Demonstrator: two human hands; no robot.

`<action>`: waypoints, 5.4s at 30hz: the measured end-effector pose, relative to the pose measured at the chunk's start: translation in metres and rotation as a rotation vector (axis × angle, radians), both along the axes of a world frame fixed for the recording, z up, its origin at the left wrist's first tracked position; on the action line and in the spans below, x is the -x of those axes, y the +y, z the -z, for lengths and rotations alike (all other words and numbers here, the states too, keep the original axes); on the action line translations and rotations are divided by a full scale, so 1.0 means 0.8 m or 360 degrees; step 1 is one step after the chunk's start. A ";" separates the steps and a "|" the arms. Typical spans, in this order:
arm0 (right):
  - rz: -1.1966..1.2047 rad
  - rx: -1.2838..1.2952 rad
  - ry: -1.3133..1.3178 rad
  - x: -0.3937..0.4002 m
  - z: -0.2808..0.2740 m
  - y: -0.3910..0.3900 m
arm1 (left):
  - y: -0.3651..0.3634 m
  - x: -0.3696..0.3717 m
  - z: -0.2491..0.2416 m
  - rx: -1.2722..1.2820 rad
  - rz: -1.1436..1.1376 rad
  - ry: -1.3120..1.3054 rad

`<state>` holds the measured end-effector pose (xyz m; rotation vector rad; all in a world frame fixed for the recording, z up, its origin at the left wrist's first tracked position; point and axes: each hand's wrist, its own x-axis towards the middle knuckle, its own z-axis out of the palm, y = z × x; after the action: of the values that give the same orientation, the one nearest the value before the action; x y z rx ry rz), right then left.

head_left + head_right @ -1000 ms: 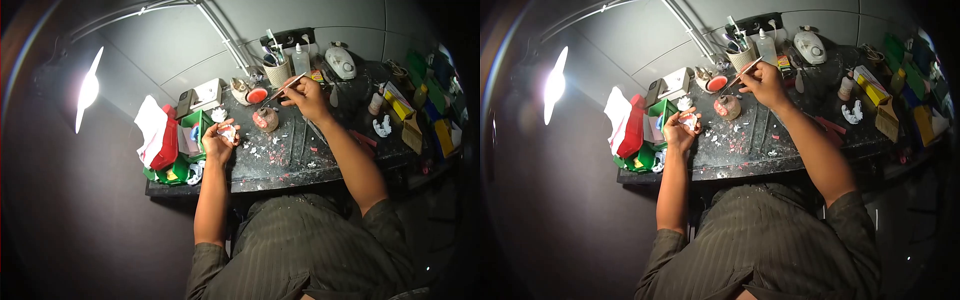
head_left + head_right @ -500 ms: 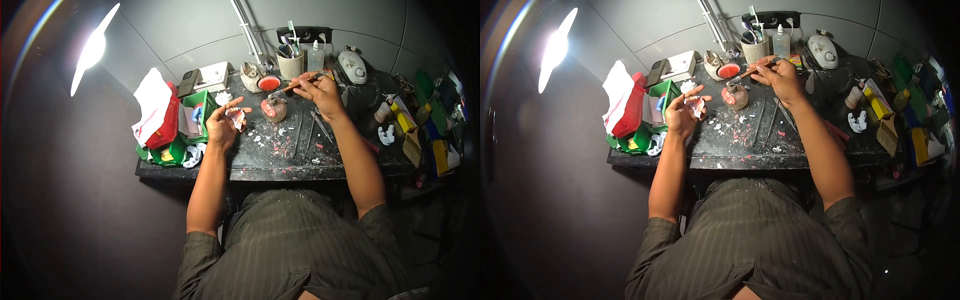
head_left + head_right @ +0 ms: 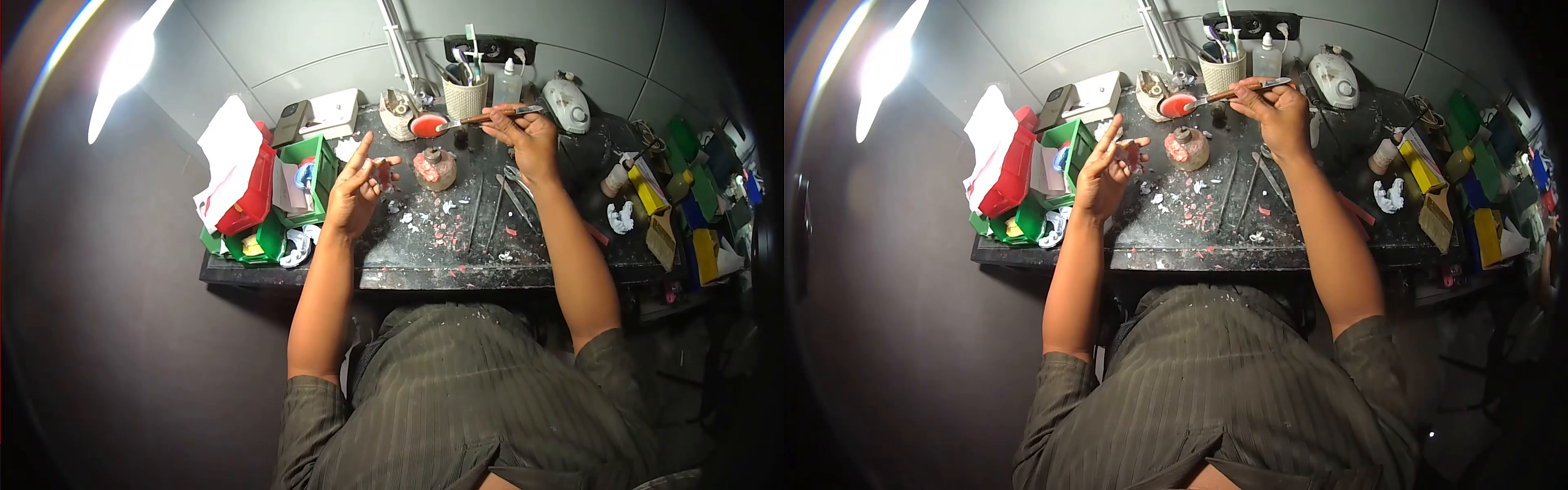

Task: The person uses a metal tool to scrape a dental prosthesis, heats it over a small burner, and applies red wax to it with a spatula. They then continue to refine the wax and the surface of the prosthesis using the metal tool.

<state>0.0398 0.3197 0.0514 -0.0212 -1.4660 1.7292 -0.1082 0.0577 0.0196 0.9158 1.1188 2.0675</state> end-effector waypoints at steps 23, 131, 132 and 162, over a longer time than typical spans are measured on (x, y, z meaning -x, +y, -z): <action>-0.0154 0.0300 -0.0088 -0.001 0.005 0.004 | 0.000 -0.010 -0.006 0.0207 0.0310 -0.0297; -0.0367 -0.0125 -0.0350 -0.009 0.007 -0.057 | -0.001 -0.020 -0.004 0.0287 -0.0214 0.0021; -0.0366 -0.0125 -0.0350 -0.010 0.006 -0.055 | -0.001 -0.020 -0.004 0.0287 -0.0213 0.0022; -0.0218 0.0426 -0.0299 -0.008 0.009 -0.018 | -0.001 -0.016 -0.001 0.0341 -0.0317 -0.0029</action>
<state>0.0464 0.3055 0.0446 -0.2357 -1.3836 2.0730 -0.0958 0.0572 0.0208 0.7043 1.4396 2.0555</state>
